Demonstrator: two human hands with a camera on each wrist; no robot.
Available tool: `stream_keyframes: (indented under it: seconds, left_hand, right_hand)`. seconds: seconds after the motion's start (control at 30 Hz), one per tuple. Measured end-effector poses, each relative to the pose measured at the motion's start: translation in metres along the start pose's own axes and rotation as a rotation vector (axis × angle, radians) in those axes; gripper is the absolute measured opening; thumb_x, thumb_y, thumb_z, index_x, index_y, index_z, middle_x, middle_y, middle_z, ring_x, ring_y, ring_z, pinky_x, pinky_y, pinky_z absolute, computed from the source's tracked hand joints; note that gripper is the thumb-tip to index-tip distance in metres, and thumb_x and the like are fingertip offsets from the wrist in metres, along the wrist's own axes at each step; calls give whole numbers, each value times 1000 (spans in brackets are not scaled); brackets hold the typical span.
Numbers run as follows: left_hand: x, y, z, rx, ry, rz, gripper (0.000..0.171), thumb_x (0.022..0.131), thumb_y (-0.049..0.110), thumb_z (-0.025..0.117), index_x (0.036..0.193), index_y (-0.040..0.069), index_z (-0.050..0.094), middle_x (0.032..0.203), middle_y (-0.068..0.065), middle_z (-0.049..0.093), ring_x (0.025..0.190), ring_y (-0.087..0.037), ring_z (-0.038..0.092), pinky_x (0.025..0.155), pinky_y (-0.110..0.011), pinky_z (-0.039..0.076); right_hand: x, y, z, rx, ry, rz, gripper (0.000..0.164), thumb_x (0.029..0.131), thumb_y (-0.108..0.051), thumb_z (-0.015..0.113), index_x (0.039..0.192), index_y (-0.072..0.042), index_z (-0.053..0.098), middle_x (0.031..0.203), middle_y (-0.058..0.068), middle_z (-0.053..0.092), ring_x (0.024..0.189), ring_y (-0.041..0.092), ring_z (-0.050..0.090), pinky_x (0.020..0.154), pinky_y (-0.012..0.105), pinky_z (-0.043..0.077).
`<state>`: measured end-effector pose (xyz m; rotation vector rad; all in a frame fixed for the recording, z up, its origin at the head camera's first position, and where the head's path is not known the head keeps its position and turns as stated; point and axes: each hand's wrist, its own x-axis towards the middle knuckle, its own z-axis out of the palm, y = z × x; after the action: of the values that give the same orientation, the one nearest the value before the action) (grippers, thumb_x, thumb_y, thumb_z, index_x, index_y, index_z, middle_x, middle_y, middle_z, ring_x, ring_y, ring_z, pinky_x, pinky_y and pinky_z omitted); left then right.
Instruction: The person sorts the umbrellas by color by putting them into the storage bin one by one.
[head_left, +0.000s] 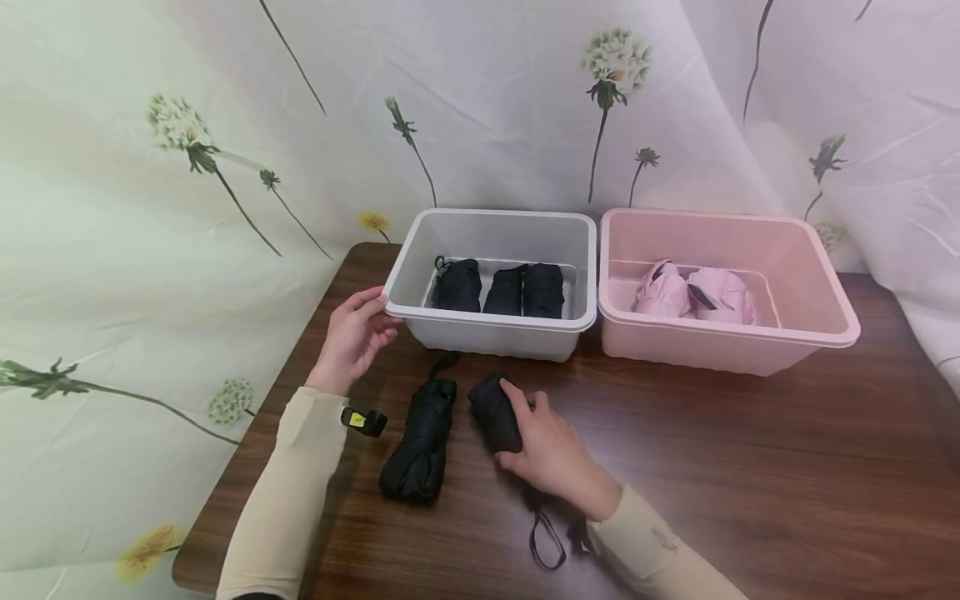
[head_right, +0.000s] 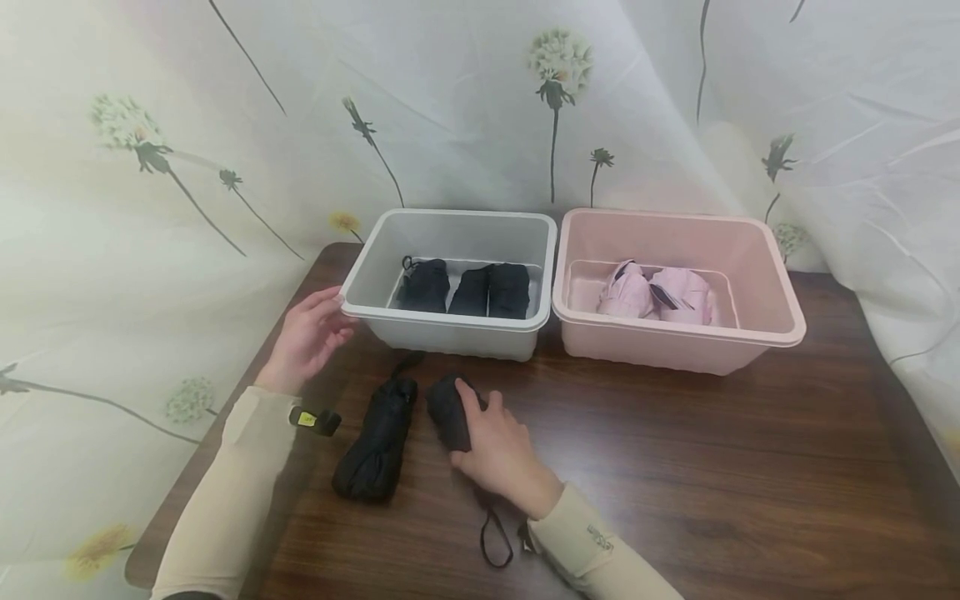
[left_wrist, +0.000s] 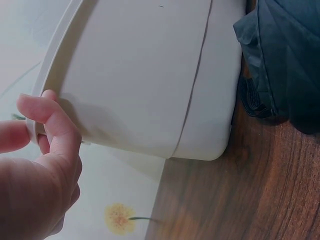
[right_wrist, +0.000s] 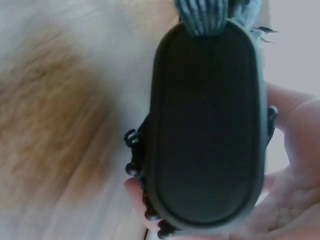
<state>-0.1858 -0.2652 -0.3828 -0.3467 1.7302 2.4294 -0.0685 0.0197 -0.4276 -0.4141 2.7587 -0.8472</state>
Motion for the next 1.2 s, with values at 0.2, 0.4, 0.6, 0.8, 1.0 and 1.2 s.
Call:
stream_keyframes:
  seconds: [0.2,0.4,0.6,0.8,1.0,1.2]
  left_hand:
    - [-1,1,0,-1,9,6,23,96,16,59,118,12,52,112,-8,56,74,-13,64,64,-22,53]
    - [0,1,0,-11,5,9,22,96,16,60,117,12,53,111,-8,58,73,-12,64,64,-22,54]
    - [1,-1,-1,-13,-16,10,24,96,17,60,118,12,52,112,-8,57,73,-12,65,65,-22,53]
    - [2,-1,-1,-8,-9,8,24,96,17,59,118,12,51,113,-9,56,73,-12,64,65,-22,53]
    - [1,0,-1,-7,-5,11,23,97,16,58,118,12,52,111,-9,57,72,-12,64,64,-22,54]
    - [1,-1,-2,-7,-14,13,24,97,16,58,120,11,51,112,-9,56,72,-12,65,65,-23,54]
  right_hand:
    - [-1,-4,-9,85,75,-34,96,73,-32,81,151,-24,25,123,17,50,89,31,62,75,46,51]
    - [-5,-11,-26,170,191,-54,97,67,-33,82,149,-24,30,123,8,53,94,28,61,81,46,50]
    - [-8,-13,-44,265,299,-105,94,66,-30,85,146,-24,35,137,1,51,114,23,57,94,45,48]
    - [-11,-13,-60,313,407,-174,91,63,-25,87,143,-22,42,134,-2,55,112,18,57,94,40,49]
    - [-15,-14,-76,367,451,-156,93,64,-23,90,143,-24,42,125,4,57,103,19,55,87,38,50]
    - [-17,-10,-89,417,520,-180,93,66,-18,89,145,-22,40,127,3,57,100,17,56,83,33,50]
